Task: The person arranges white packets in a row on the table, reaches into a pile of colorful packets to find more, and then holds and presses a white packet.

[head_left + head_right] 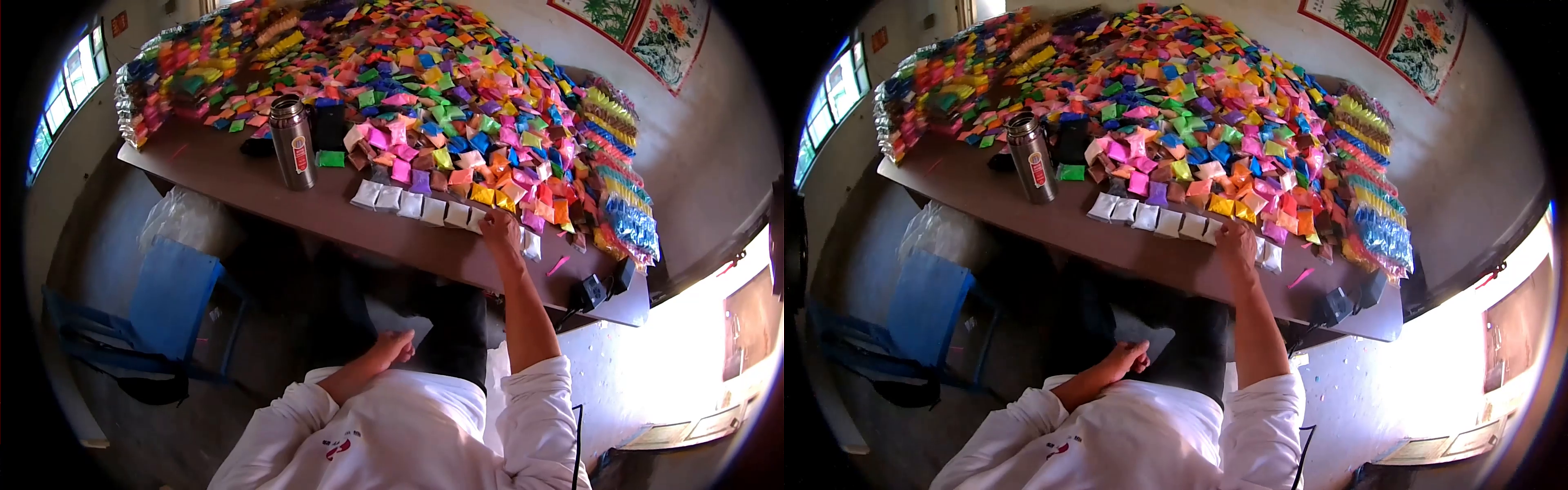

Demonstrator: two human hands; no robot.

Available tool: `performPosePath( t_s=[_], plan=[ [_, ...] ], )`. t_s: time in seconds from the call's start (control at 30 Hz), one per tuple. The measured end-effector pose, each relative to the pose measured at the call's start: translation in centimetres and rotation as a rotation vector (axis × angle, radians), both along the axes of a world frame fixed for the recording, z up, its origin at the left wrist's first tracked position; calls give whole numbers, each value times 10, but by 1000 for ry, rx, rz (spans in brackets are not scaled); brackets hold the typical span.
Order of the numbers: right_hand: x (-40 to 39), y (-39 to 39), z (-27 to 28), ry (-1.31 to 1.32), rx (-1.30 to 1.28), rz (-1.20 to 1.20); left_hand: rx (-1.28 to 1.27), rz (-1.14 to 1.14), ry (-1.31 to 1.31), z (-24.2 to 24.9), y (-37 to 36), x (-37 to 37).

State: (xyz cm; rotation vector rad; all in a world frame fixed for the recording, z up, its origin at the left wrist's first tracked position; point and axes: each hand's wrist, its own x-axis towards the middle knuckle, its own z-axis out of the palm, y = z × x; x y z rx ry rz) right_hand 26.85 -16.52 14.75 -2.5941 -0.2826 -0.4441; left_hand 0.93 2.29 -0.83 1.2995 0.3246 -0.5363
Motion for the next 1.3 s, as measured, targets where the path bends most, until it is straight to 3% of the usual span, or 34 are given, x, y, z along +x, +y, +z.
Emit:
performPosePath(
  t_s=[0.07,0.13,0.27,0.67,0.77,0.93,1.0,1.1,1.3],
  plan=[
    [3,8,1,48,-13,-11,24,-18,25,1,1,0],
    [1,25,6,-220,24,67,-6,-30,16,5,2,-1],
    [-1,63,1,-272,64,223,29,-22,14,14,3,-3],
    [-7,97,11,-11,23,251,-2,35,48,25,6,-4],
    [2,115,6,-181,61,402,-40,54,38,16,7,-3],
    [-4,158,1,-174,84,438,3,-7,57,25,15,-2],
    [-5,168,-9,-260,-55,499,6,-3,70,36,18,1],
    [-3,171,-20,-292,-1,492,-138,-30,35,10,19,3],
    [-3,174,-16,-278,94,482,-106,-25,95,22,21,15]
  ],
)
